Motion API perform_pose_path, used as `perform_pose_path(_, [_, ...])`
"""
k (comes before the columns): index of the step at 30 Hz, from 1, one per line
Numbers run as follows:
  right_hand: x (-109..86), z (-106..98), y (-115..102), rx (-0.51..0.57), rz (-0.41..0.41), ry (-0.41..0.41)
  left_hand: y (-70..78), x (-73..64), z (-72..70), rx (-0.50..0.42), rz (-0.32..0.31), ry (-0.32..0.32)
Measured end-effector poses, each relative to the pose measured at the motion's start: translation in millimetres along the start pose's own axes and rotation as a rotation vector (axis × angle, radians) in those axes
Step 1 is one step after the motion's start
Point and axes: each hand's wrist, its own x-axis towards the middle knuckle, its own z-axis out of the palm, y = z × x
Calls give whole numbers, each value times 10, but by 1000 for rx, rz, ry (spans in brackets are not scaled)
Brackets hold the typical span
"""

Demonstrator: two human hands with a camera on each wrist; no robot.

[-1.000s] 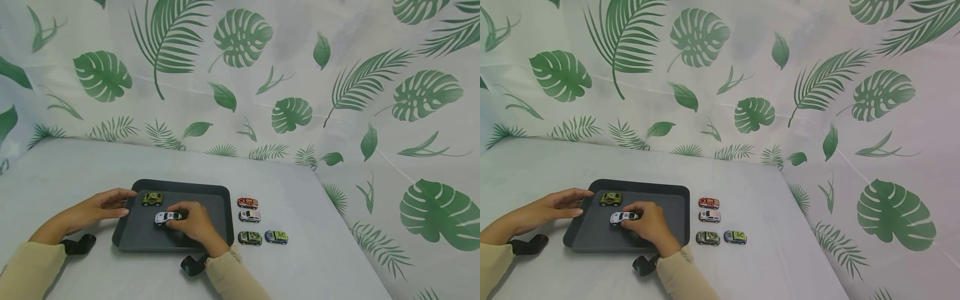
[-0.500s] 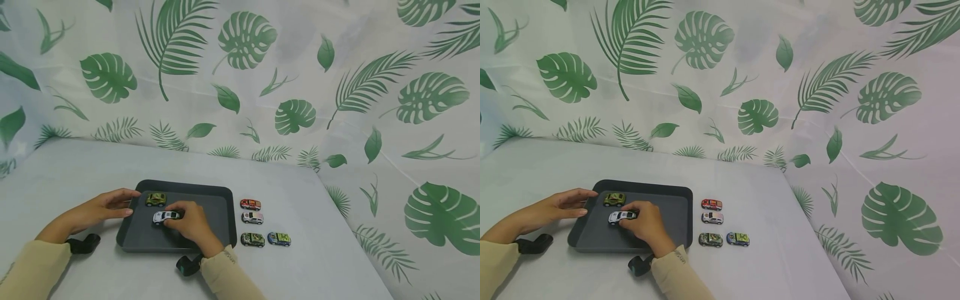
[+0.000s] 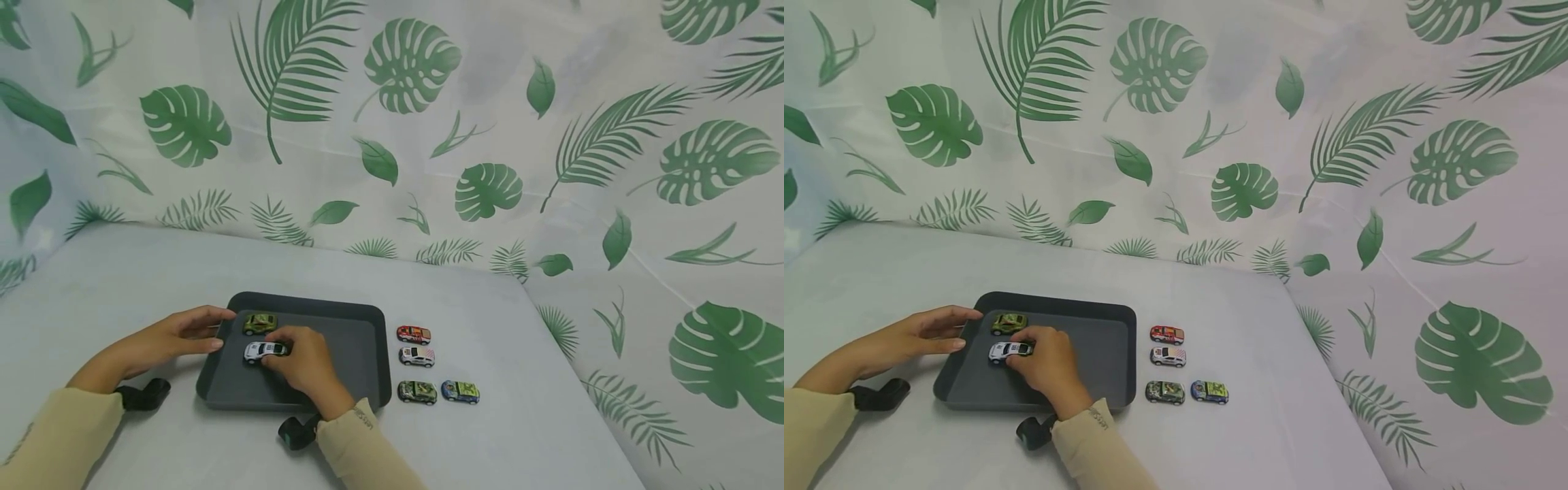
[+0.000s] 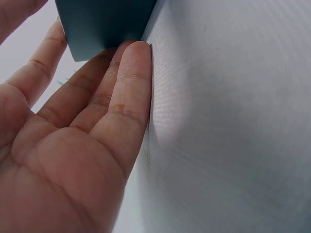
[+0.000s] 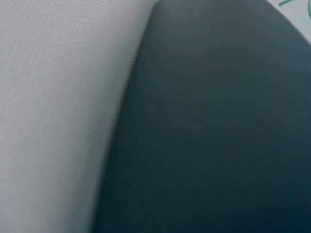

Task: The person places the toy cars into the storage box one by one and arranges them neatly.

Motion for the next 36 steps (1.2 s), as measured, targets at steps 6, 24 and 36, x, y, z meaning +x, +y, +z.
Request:
perform_pose_path(6, [27,42,-58,-39,-8,15,8,7,0,-6,6,0])
perform_pose_path(24, [76,148,-141,-170,-15,66,23,17,7,-23,9,5])
perform_pose_path(36, [72,140,-133,-156,-8,38,16,8,2,-16,-7,11])
